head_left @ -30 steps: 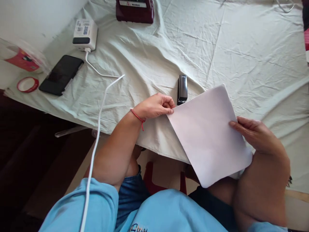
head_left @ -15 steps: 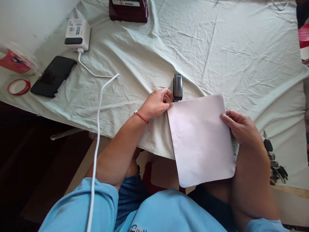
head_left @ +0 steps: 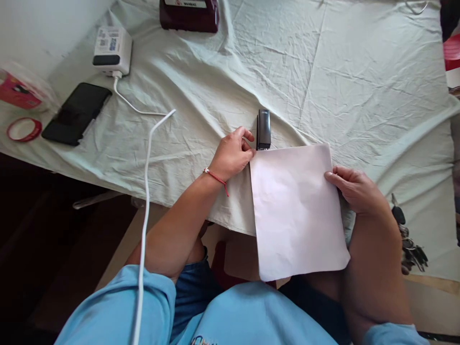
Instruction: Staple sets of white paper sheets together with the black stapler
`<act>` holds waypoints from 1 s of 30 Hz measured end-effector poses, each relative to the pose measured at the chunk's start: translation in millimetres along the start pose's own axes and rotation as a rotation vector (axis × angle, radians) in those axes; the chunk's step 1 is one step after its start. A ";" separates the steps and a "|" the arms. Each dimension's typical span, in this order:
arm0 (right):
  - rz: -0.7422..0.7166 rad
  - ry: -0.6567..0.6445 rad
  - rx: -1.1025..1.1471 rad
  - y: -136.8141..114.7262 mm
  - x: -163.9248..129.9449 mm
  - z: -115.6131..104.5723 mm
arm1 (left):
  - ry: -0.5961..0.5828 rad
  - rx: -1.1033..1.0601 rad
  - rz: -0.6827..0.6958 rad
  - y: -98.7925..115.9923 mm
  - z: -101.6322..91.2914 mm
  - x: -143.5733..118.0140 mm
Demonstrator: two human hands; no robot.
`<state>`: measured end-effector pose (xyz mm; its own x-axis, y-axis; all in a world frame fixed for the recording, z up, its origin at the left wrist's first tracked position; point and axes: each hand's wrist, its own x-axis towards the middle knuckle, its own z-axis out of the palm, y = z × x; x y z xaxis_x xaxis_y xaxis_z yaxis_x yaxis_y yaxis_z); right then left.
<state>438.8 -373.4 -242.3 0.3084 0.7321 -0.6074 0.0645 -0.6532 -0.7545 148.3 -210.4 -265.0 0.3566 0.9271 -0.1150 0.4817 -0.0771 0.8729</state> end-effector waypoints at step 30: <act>0.008 0.023 0.181 -0.2 0.8 3.9 | 0.143 0.452 0.274 -4.5 5.2 -14.6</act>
<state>435.4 -372.0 -243.6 0.3302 0.7210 -0.6092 -0.1089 -0.6119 -0.7834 145.1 -225.5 -269.8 0.4204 0.8891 0.1810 0.6939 -0.4436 0.5672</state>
